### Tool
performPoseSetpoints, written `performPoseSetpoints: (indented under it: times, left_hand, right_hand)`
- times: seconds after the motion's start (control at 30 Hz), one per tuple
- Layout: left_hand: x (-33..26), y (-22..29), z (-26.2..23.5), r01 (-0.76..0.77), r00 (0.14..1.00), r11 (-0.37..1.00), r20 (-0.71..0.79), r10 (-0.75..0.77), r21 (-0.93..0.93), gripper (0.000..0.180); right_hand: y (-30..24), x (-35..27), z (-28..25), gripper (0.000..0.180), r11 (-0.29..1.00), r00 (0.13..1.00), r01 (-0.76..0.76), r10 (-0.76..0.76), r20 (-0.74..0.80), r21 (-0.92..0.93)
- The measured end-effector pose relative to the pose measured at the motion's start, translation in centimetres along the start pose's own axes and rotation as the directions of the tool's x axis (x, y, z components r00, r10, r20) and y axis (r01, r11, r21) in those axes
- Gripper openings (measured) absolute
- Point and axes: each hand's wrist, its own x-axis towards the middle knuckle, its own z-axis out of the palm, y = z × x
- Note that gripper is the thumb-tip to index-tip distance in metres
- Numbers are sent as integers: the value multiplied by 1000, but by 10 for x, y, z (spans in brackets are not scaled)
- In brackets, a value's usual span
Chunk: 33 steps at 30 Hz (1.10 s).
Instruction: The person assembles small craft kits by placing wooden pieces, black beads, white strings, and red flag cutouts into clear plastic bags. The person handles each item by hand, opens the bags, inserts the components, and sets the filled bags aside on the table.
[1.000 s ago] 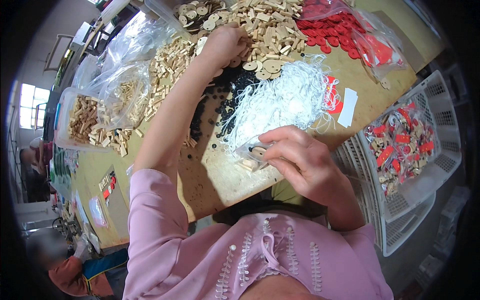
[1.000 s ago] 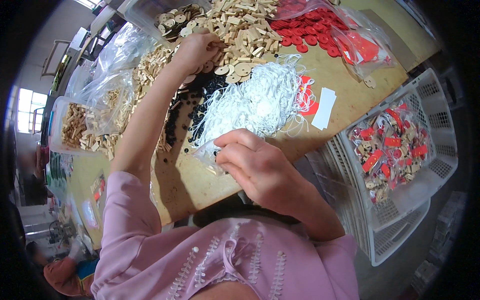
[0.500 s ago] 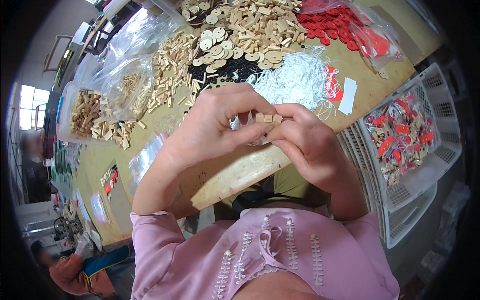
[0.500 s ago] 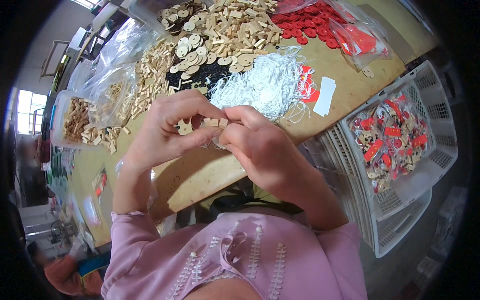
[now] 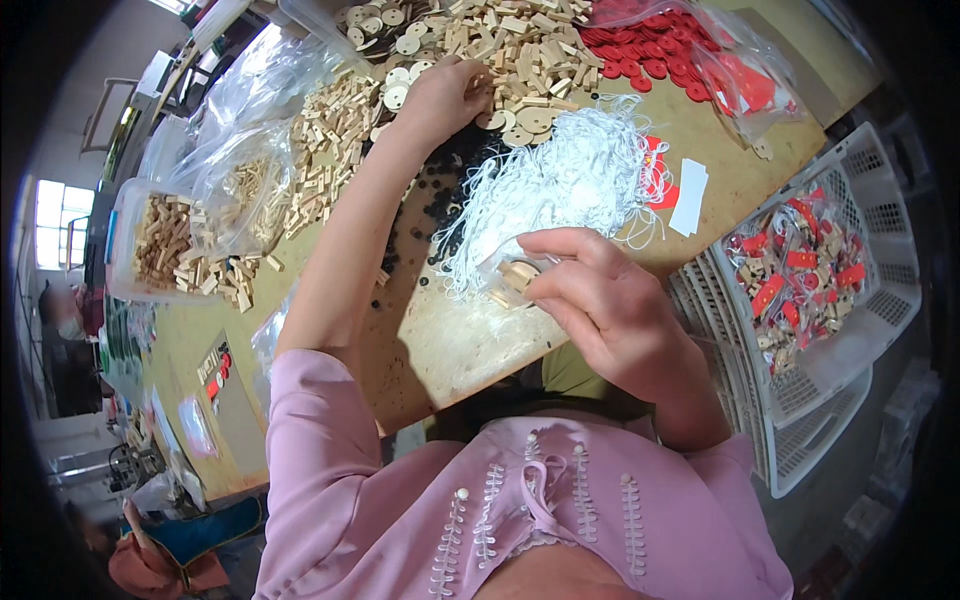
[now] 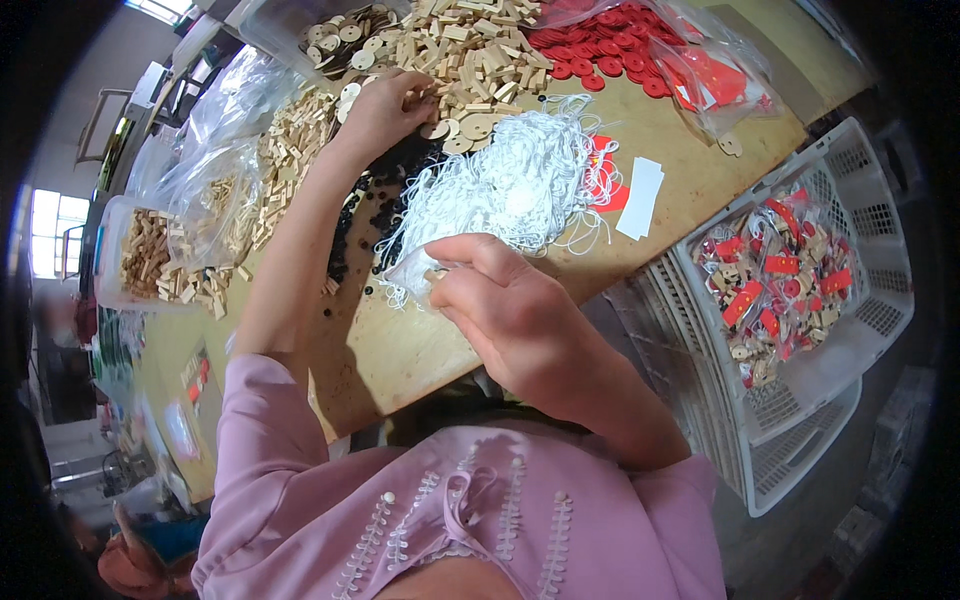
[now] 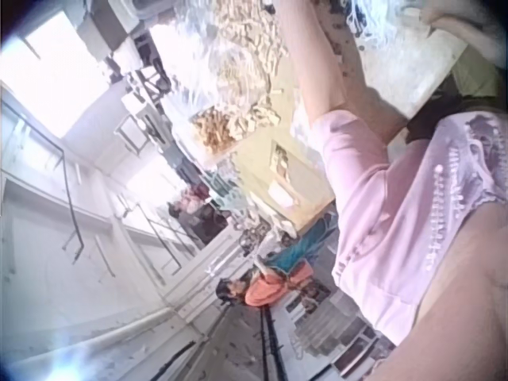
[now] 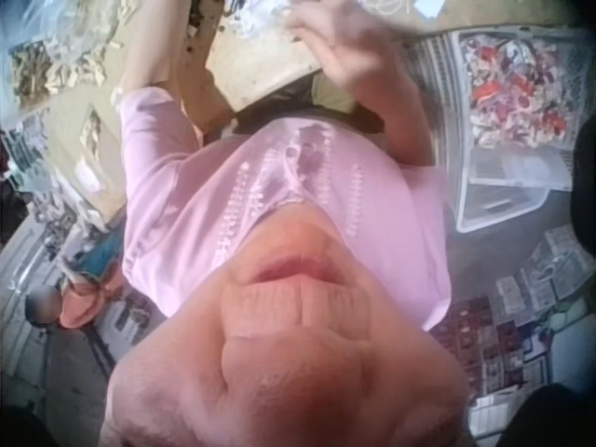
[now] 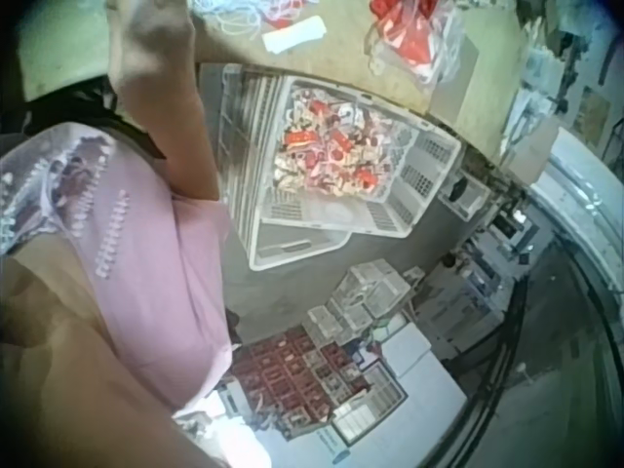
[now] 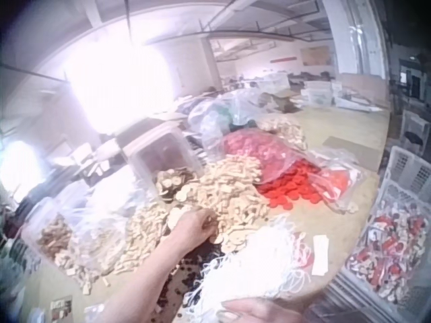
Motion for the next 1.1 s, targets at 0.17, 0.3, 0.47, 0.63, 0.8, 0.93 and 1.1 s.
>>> performPoseSetpoints:
  times: [0.17, 0.3, 0.47, 0.63, 0.8, 0.93, 1.1]
  left_hand:
    - [5, -3, 7, 95, 990, 986, 91, -108, 133, 24]
    - [10, 6, -4, 136, 968, 986, 199, -152, 95, 24]
    - [4, 11, -9, 132, 987, 986, 106, -122, -99, 26]
    - [12, 0, 11, 96, 993, 981, 79, -84, -166, 31]
    - [6, 4, 9, 258, 966, 896, 127, -227, -363, 22]
    - [-16, 14, -25, 382, 924, 568, 313, -219, -729, 24]
    - [-62, 50, -75, 342, 938, 491, 323, -126, -801, 27]
  right_hand:
    - [-2, 0, -4, 16, 997, 997, -79, 79, 21, 0]
    - [-2, 2, -5, 15, 995, 994, -98, 98, 48, 3]
    - [-1, 1, -9, 17, 995, 992, -95, 93, 86, 26]
    - [-2, 3, -6, 14, 997, 995, -76, 76, 57, -13]
    - [-1, 1, -4, 14, 997, 996, -79, 80, 41, -18]
    - [2, -1, -5, 17, 997, 997, -71, 71, 38, -7]
    - [4, 2, -4, 21, 999, 1000, 27, -27, 17, -30]
